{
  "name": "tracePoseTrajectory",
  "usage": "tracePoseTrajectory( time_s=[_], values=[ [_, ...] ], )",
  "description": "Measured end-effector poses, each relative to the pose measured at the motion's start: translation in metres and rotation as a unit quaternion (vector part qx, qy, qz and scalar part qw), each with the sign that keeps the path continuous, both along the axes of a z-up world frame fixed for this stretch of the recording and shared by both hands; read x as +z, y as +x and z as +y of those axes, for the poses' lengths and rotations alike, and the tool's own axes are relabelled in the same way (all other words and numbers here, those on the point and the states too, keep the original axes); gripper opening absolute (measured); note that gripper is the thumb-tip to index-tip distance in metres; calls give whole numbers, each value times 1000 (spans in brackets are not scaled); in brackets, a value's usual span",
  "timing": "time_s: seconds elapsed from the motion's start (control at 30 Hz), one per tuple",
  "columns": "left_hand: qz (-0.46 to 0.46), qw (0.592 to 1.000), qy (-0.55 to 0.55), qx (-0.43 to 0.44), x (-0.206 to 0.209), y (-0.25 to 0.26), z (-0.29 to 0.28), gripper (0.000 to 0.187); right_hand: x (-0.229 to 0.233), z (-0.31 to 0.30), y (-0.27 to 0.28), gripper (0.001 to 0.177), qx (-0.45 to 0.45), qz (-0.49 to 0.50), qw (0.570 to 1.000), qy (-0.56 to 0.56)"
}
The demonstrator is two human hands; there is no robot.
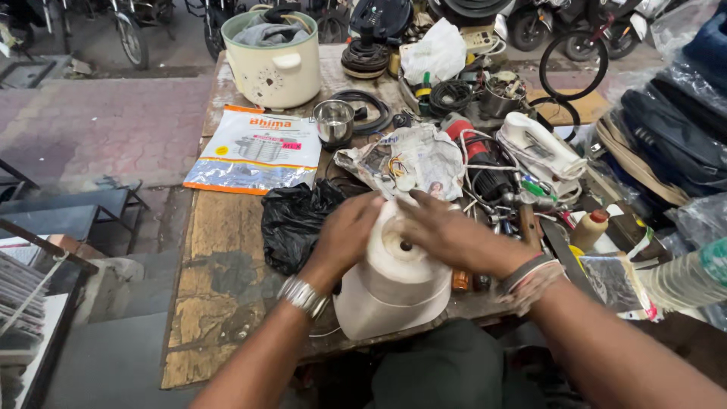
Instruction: The person disassembles the outer casing of a white blender by removing screws with a screwdriver, lifting off the top plastic housing, and setting pieces aside on the workbench.
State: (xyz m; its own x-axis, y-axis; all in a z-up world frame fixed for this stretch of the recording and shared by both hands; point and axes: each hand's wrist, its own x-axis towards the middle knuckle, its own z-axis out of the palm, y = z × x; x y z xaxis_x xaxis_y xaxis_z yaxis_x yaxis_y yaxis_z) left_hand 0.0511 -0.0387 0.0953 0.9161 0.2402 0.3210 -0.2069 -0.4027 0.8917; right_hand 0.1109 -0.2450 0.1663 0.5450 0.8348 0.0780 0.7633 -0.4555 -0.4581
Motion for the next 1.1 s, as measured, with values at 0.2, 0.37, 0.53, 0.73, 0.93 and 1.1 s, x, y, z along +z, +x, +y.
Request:
tracePoseTrajectory(
  time_s=[0.2,0.37,0.53,0.73,0.93,1.1],
  values=[
    [174,965,194,-19,45,30,-27,51,-24,-10,12,49,-189,160,965,82],
    [159,958,239,5,45,20,-31,53,-54,-5,9,42,-203,147,953,173],
    [151,949,276,4,60,13,-37,51,-59,-7,12,43,-183,57,959,210],
    [133,949,284,17,56,10,-37,50,-43,-6,11,43,-205,132,949,202],
    [167,945,281,8,61,10,-37,51,21,-8,48,44,-282,-33,953,104],
    [177,940,292,13,53,12,-37,51,-31,25,46,45,-277,-60,931,231]
  ],
)
